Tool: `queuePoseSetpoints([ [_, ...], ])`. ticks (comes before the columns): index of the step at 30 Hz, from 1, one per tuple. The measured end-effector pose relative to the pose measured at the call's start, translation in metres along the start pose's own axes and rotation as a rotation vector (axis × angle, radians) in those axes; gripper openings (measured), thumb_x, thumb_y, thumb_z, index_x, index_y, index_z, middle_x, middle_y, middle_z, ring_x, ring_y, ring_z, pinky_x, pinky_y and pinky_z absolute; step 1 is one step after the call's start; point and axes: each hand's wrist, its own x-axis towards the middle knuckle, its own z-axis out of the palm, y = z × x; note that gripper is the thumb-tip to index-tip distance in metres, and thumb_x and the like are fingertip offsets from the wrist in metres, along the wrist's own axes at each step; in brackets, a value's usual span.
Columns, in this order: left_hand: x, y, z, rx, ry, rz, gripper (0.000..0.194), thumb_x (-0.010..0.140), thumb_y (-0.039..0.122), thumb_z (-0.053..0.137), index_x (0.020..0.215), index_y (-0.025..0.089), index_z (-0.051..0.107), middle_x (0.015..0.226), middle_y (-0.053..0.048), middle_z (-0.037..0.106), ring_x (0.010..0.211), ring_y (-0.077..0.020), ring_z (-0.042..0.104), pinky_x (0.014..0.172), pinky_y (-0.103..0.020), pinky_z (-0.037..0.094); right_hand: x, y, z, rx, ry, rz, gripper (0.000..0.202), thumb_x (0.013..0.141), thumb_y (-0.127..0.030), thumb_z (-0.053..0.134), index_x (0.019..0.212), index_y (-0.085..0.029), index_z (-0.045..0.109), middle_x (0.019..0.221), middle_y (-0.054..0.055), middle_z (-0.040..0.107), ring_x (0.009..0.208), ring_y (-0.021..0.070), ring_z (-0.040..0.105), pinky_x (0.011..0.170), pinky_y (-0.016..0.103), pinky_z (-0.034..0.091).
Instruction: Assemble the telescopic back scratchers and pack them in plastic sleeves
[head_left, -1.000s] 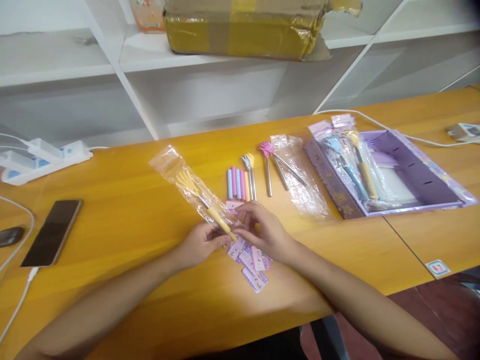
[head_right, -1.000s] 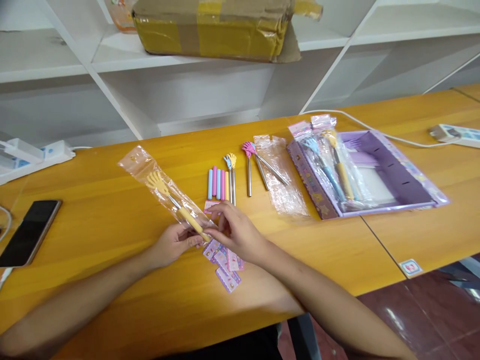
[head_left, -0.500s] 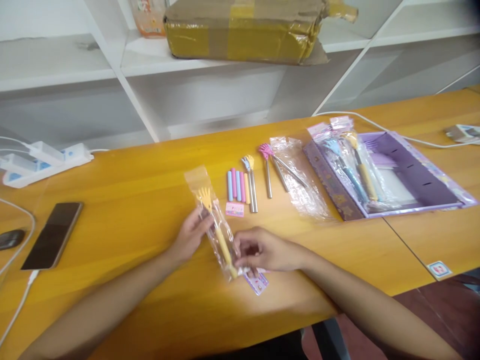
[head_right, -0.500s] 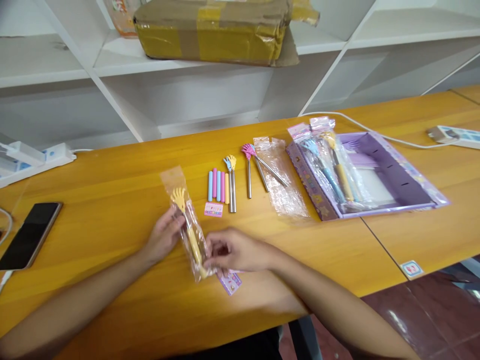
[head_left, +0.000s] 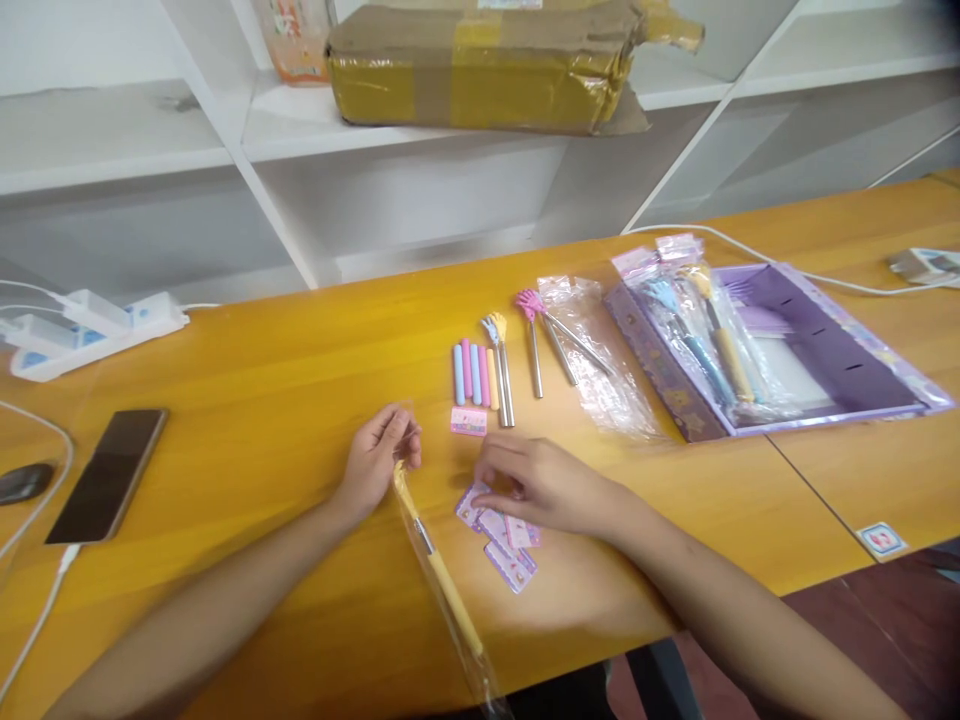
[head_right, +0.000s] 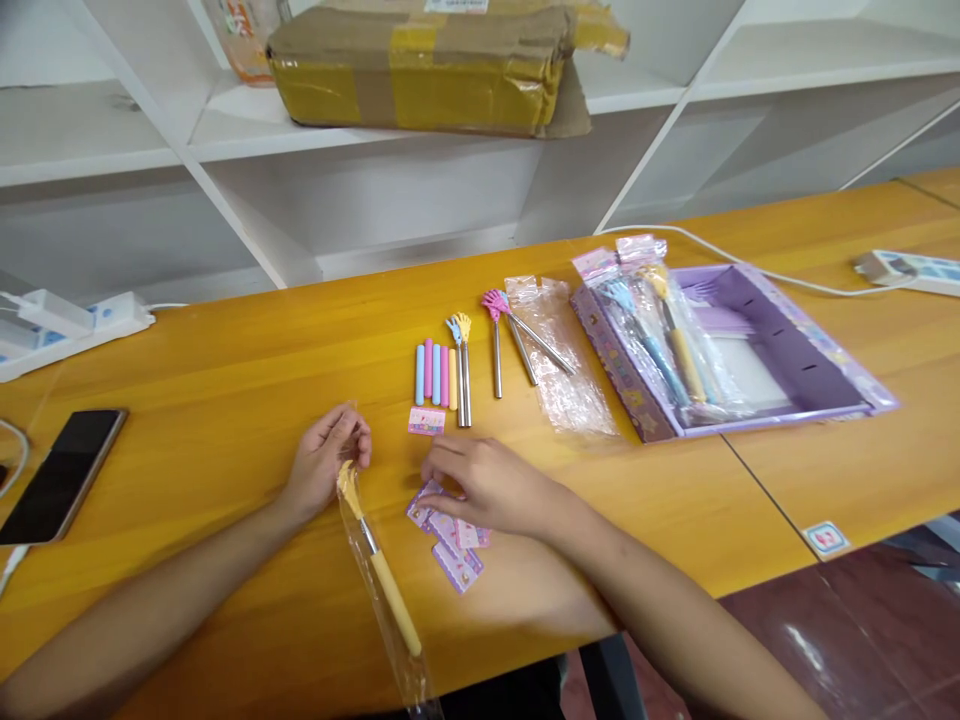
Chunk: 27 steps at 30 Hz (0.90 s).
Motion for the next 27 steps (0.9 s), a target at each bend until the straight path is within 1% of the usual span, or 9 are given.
queuePoseSetpoints([
  [2, -0.001, -0.001, 0.0, 0.093, 0.019, 0.052, 0.05, 0.097, 0.067, 0.068, 0.087, 0.018, 0.062, 0.07, 0.003, 0.059, 0.054, -0.0099, 0.059, 0.053, -0.023, 0.045, 0.0, 0.01, -0.004, -0.251, 0.087, -0.031, 0.025, 0.103, -0.039, 0.071, 0.119, -0.019, 0.069, 0.119, 0.012, 0.073, 0.098, 0.0221, 0.074, 0.08, 0.034, 0.058],
  [4, -0.001, -0.001, -0.001, 0.177, 0.058, 0.111, 0.05, 0.099, 0.066, 0.065, 0.087, 0.018, 0.062, 0.071, 0.003, 0.058, 0.053, -0.0094, 0.057, 0.053, -0.023, 0.045, 0.0, 0.015, -0.005, -0.345, 0.098, -0.039, 0.036, 0.102, -0.042, 0.074, 0.129, -0.02, 0.065, 0.129, 0.014, 0.07, 0.108, 0.0259, 0.074, 0.085, 0.037, 0.06],
  [9, 0.004, 0.001, -0.006, 0.265, 0.148, 0.15, 0.046, 0.103, 0.064, 0.061, 0.091, 0.02, 0.064, 0.073, 0.003, 0.055, 0.055, -0.0095, 0.053, 0.051, -0.023, 0.041, 0.001, 0.01, -0.007, -0.3, -0.059, -0.041, 0.059, 0.082, -0.049, 0.093, 0.127, -0.021, 0.066, 0.132, 0.011, 0.068, 0.105, 0.0261, 0.074, 0.089, 0.04, 0.06],
  [11, 0.007, 0.002, -0.008, 0.262, 0.173, 0.159, 0.043, 0.103, 0.062, 0.061, 0.094, 0.02, 0.065, 0.072, 0.004, 0.052, 0.057, -0.0099, 0.051, 0.053, -0.023, 0.04, 0.001, 0.008, -0.008, -0.299, -0.096, -0.027, 0.054, 0.081, -0.043, 0.095, 0.121, -0.021, 0.068, 0.129, 0.009, 0.068, 0.104, 0.0251, 0.074, 0.09, 0.038, 0.058],
  [14, 0.01, 0.002, -0.01, 0.215, 0.184, 0.169, 0.036, 0.104, 0.056, 0.062, 0.104, 0.02, 0.069, 0.076, 0.003, 0.051, 0.064, -0.0113, 0.051, 0.059, -0.023, 0.044, 0.001, 0.008, -0.007, -0.285, -0.106, -0.005, 0.038, 0.087, -0.032, 0.092, 0.114, -0.02, 0.068, 0.124, 0.008, 0.067, 0.102, 0.0227, 0.072, 0.089, 0.036, 0.056],
  [18, 0.01, -0.001, -0.012, 0.173, 0.164, 0.157, 0.029, 0.105, 0.045, 0.06, 0.123, 0.022, 0.063, 0.088, 0.002, 0.059, 0.072, -0.0127, 0.057, 0.068, -0.025, 0.05, 0.003, 0.013, -0.006, -0.195, -0.079, 0.06, 0.027, 0.092, -0.029, 0.087, 0.105, -0.019, 0.066, 0.114, 0.006, 0.067, 0.087, 0.017, 0.068, 0.077, 0.03, 0.052],
  [21, 0.01, -0.003, -0.014, 0.222, 0.173, 0.143, 0.031, 0.105, 0.043, 0.061, 0.128, 0.024, 0.058, 0.094, 0.001, 0.064, 0.077, -0.0136, 0.062, 0.073, -0.026, 0.053, 0.004, 0.016, -0.006, -0.064, -0.056, 0.095, 0.021, 0.093, -0.025, 0.084, 0.095, -0.019, 0.064, 0.096, 0.002, 0.067, 0.078, 0.0144, 0.062, 0.069, 0.026, 0.046],
  [24, 0.01, -0.004, -0.017, 0.264, 0.144, 0.142, 0.033, 0.105, 0.051, 0.061, 0.121, 0.023, 0.06, 0.096, -0.001, 0.067, 0.083, -0.0157, 0.066, 0.077, -0.027, 0.055, 0.007, 0.017, -0.003, 0.152, -0.026, 0.159, 0.02, 0.096, -0.026, 0.08, 0.089, -0.019, 0.063, 0.079, -0.002, 0.064, 0.068, 0.0119, 0.057, 0.063, 0.024, 0.042],
  [27, 0.01, -0.005, -0.017, 0.268, 0.053, 0.132, 0.038, 0.104, 0.059, 0.06, 0.107, 0.021, 0.063, 0.088, -0.001, 0.066, 0.077, -0.0157, 0.065, 0.069, -0.026, 0.056, 0.008, 0.019, 0.001, 0.319, 0.051, 0.223, 0.021, 0.1, -0.035, 0.075, 0.091, -0.019, 0.064, 0.08, -0.001, 0.066, 0.065, 0.011, 0.056, 0.062, 0.024, 0.044],
])
